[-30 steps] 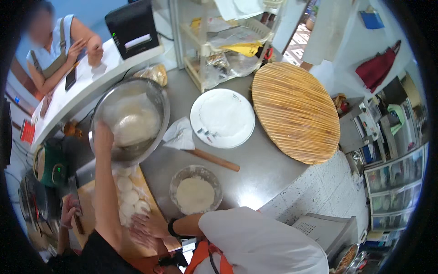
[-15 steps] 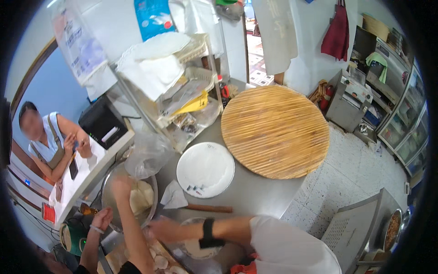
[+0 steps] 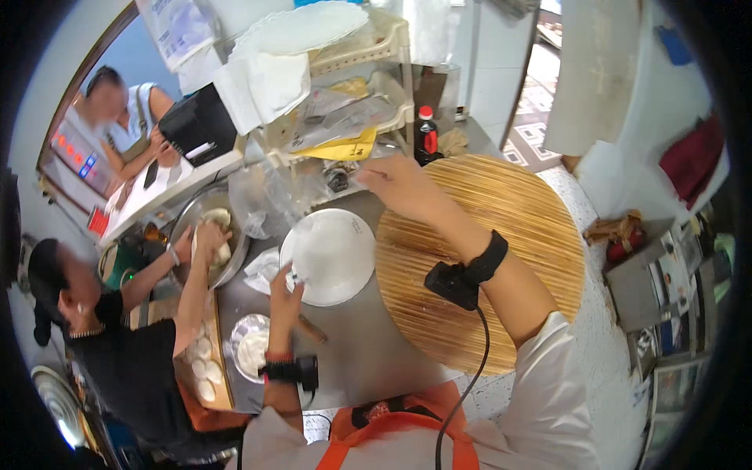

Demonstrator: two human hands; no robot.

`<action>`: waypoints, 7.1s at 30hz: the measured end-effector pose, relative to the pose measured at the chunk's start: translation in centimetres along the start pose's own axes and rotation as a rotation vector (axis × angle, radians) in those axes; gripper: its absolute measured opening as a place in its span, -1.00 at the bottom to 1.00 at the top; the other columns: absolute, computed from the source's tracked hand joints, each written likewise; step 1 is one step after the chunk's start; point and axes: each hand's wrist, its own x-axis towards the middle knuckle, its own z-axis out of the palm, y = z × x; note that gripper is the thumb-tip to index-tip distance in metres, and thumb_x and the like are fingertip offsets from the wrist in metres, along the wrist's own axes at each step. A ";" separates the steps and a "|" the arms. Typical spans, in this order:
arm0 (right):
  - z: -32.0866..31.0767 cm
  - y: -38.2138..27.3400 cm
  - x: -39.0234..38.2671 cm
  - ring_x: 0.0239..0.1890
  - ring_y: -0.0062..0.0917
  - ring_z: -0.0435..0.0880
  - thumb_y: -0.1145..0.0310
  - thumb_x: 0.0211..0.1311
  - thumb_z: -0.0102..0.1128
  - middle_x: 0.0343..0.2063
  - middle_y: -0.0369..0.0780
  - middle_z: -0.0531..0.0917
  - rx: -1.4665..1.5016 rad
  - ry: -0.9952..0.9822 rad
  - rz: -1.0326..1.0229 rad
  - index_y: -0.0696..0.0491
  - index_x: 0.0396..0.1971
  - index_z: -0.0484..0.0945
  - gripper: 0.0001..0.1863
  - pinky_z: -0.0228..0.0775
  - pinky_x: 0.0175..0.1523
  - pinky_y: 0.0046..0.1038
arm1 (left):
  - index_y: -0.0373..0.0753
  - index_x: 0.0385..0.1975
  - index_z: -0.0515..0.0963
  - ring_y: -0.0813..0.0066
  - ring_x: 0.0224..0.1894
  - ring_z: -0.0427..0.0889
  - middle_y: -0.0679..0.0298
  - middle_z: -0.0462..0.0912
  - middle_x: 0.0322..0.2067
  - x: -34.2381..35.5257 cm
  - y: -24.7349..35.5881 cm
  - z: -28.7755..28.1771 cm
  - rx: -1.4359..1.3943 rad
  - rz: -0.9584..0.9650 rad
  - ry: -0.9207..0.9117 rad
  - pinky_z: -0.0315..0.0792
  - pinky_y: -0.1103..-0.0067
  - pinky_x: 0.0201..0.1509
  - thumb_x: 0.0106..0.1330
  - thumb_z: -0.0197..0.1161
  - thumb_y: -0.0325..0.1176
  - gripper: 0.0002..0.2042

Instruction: Cutting and portioning dough into small pieces and placing them into a plastic bag.

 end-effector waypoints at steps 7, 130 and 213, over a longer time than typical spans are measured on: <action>-3.7 4.1 -0.6 -0.55 -0.49 0.45 0.32 0.05 -0.04 -0.64 -0.13 0.51 0.025 -0.087 -0.001 0.20 -0.48 0.48 -0.77 0.27 -0.39 -0.45 | -0.22 -0.01 0.28 0.02 0.03 0.23 -0.03 0.33 -0.06 7.8 -6.8 4.1 0.258 -0.319 0.153 0.04 0.33 0.15 -0.04 0.11 -0.38 -0.52; 23.8 -1.3 -15.3 -0.51 -0.73 0.46 0.46 -0.01 0.05 -0.60 -0.29 0.53 0.322 -0.478 0.333 0.24 -0.45 0.48 -0.84 0.29 -0.39 -0.67 | -0.38 -0.50 0.50 0.68 -0.54 0.42 0.34 0.50 -0.57 -14.2 2.0 -5.5 -0.391 -0.526 -0.149 0.29 0.73 -0.51 0.05 0.16 -0.47 -0.90; 12.7 -4.9 -9.8 0.07 -0.40 0.28 0.21 0.10 0.02 -0.31 -0.29 0.50 0.162 -0.722 -0.522 0.03 -0.42 0.46 -0.80 -0.34 0.26 -0.24 | -0.36 -0.31 0.46 0.45 -0.40 0.45 0.17 0.52 -0.42 -8.5 13.4 -14.9 -0.089 0.033 -0.515 0.30 0.66 -0.29 0.01 -0.09 -0.67 -0.74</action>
